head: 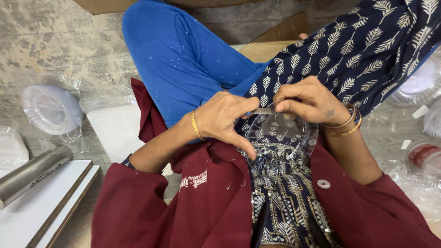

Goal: The person sits on the floor and uses a small knife to trim the edges of clear plastic plates. They handle the plates one at a time, rotating them to cut the rim, and place the finished plates on the floor.

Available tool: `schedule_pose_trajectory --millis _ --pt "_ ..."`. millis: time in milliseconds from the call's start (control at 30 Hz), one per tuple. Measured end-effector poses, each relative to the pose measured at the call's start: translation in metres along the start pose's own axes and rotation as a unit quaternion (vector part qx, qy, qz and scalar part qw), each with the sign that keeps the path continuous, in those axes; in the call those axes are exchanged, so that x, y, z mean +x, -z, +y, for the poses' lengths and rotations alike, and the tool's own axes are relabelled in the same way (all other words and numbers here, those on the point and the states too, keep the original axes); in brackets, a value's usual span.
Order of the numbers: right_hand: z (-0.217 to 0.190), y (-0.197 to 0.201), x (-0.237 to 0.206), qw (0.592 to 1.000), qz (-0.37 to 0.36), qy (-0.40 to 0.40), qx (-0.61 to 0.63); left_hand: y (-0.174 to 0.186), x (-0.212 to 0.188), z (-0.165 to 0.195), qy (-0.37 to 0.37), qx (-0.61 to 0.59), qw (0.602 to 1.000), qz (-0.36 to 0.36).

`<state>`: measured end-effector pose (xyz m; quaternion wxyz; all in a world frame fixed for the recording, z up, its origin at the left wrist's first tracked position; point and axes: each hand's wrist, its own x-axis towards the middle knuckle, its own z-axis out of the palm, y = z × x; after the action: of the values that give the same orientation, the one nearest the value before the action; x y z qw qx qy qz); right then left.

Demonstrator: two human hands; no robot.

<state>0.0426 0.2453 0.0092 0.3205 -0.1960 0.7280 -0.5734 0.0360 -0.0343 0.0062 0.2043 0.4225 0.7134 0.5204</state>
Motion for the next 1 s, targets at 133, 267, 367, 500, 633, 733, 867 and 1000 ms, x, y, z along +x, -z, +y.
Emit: schedule_pose_trajectory --millis 133,267,367,500,633,733,867,1000 --pt "0.003 0.003 -0.006 0.999 0.025 -0.007 0.023 -0.008 -0.005 0.003 -0.034 0.024 0.999 -0.001" --pt "0.005 0.005 -0.01 0.998 0.045 -0.002 0.048 -0.011 -0.005 0.008 -0.014 0.03 0.999 0.019" --pt "0.003 0.005 -0.008 0.998 0.035 0.002 0.049 -0.004 0.003 0.005 -0.041 0.009 0.997 0.063" --pt "-0.002 0.006 -0.005 0.998 0.024 0.017 0.047 0.003 0.008 0.004 -0.033 0.013 0.999 0.039" --pt "-0.005 0.0 -0.005 0.999 0.028 -0.004 0.036 -0.001 0.004 0.007 -0.012 0.014 1.0 0.025" --pt "-0.004 -0.002 -0.005 0.999 0.026 0.007 0.031 -0.005 -0.001 0.005 -0.021 0.017 0.999 0.038" --pt "-0.002 0.001 -0.008 1.0 0.027 0.005 0.001 -0.009 -0.006 0.002 -0.008 0.013 1.0 0.024" --pt "0.003 0.006 -0.016 0.995 0.08 -0.028 0.046 -0.017 -0.008 0.011 -0.023 0.017 0.999 0.017"
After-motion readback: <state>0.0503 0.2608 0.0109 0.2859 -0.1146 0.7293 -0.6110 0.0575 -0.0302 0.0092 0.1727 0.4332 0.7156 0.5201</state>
